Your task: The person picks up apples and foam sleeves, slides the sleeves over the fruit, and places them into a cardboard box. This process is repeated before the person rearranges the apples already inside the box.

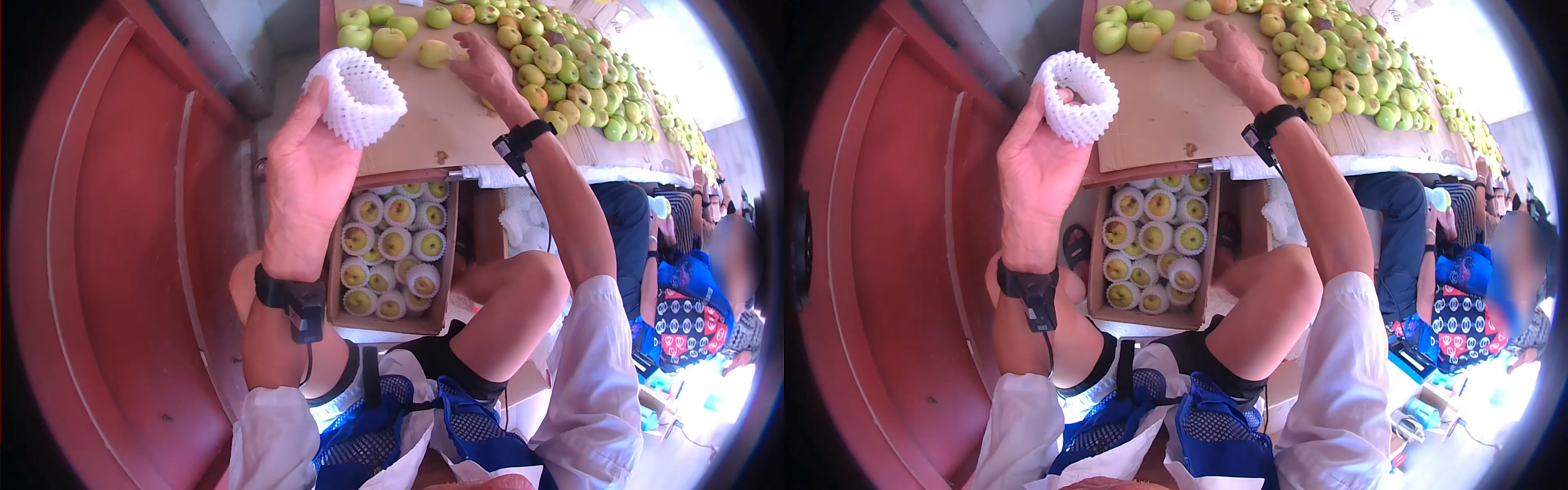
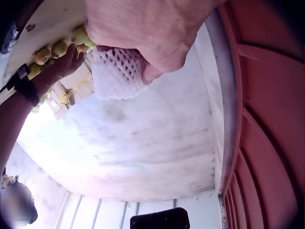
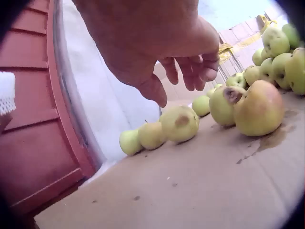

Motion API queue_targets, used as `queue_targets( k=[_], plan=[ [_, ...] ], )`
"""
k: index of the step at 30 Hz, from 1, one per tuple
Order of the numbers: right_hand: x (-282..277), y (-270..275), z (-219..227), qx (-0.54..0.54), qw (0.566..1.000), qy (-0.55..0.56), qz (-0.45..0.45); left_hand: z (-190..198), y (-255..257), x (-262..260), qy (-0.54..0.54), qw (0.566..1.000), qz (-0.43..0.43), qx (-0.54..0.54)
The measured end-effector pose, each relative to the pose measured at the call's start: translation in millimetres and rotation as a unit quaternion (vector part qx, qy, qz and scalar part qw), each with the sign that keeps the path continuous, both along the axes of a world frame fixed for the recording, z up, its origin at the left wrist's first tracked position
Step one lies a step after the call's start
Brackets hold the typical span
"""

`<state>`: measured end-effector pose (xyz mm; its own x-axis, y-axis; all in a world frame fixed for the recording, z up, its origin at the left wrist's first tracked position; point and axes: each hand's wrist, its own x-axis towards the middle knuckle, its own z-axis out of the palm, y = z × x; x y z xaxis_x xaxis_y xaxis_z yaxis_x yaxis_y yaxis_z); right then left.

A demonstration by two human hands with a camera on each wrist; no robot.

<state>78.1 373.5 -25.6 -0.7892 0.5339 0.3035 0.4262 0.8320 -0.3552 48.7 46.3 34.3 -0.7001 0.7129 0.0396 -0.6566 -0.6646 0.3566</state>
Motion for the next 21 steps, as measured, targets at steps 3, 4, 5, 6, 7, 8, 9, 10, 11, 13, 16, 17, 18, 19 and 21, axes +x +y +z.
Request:
queue_targets(
  k=[3,4,5,6,7,8,9,10,11,13,16,17,18,19,21],
  plan=[
    [-27.2,-9.4,-6.2,0.044,0.998,-0.049,0.008,-7.2,-2.6,-5.5,-0.003,1.0,0.015,0.015],
    [-34.9,-12.0,-8.4,0.052,0.997,-0.064,0.008,-7.3,-3.7,-6.8,-0.003,1.0,0.016,0.018],
    [-41.7,-14.4,-10.6,0.06,0.995,-0.079,0.008,-6.6,-4.6,-7.7,-0.005,1.0,0.017,0.02],
    [-47.8,-12.3,-15.2,0.061,0.994,-0.093,0.01,-6.4,-6.0,-8.7,-0.006,1.0,0.017,0.023],
    [-51.8,-9.4,-18.8,0.063,0.992,-0.107,0.012,-7.0,-7.4,-10.2,-0.008,0.999,0.02,0.024],
    [-54.4,-6.1,-22.8,0.064,0.99,-0.121,0.014,-7.4,-8.2,-11.9,-0.01,0.999,0.023,0.025],
    [-54.2,-3.0,-26.4,0.057,0.992,-0.105,0.028,-7.8,-9.6,-13.5,-0.013,0.999,0.026,0.026],
    [-52.8,0.4,-29.5,0.051,0.994,-0.089,0.041,-7.7,-11.5,-15.2,-0.01,0.999,0.026,0.028],
    [-52.6,3.7,-32.0,0.045,0.995,-0.073,0.054,-7.0,-13.1,-16.2,-0.006,0.999,0.025,0.031],
    [-41.8,-7.0,-28.3,-0.054,0.992,-0.021,0.11,-5.6,-15.9,-17.4,-0.002,0.999,0.028,0.036],
    [-20.3,-32.9,-18.0,-0.145,0.968,0.077,0.192,-4.0,-19.6,-19.9,0.004,0.999,0.038,0.038],
    [-13.3,-43.1,-12.4,-0.165,0.955,0.113,0.218,-3.7,-20.8,-20.7,0.007,0.998,0.042,0.036],
    [-7.0,-53.7,-5.3,-0.172,0.952,0.117,0.224,-3.6,-22.1,-21.5,0.01,0.998,0.045,0.036],
    [-0.1,-64.3,3.3,-0.178,0.949,0.122,0.229,-2.7,-23.6,-21.7,0.01,0.998,0.052,0.032],
    [12.0,-79.1,15.8,-0.196,0.94,0.136,0.243,-1.4,-26.1,-23.1,0.011,0.997,0.067,0.025]
  ],
)
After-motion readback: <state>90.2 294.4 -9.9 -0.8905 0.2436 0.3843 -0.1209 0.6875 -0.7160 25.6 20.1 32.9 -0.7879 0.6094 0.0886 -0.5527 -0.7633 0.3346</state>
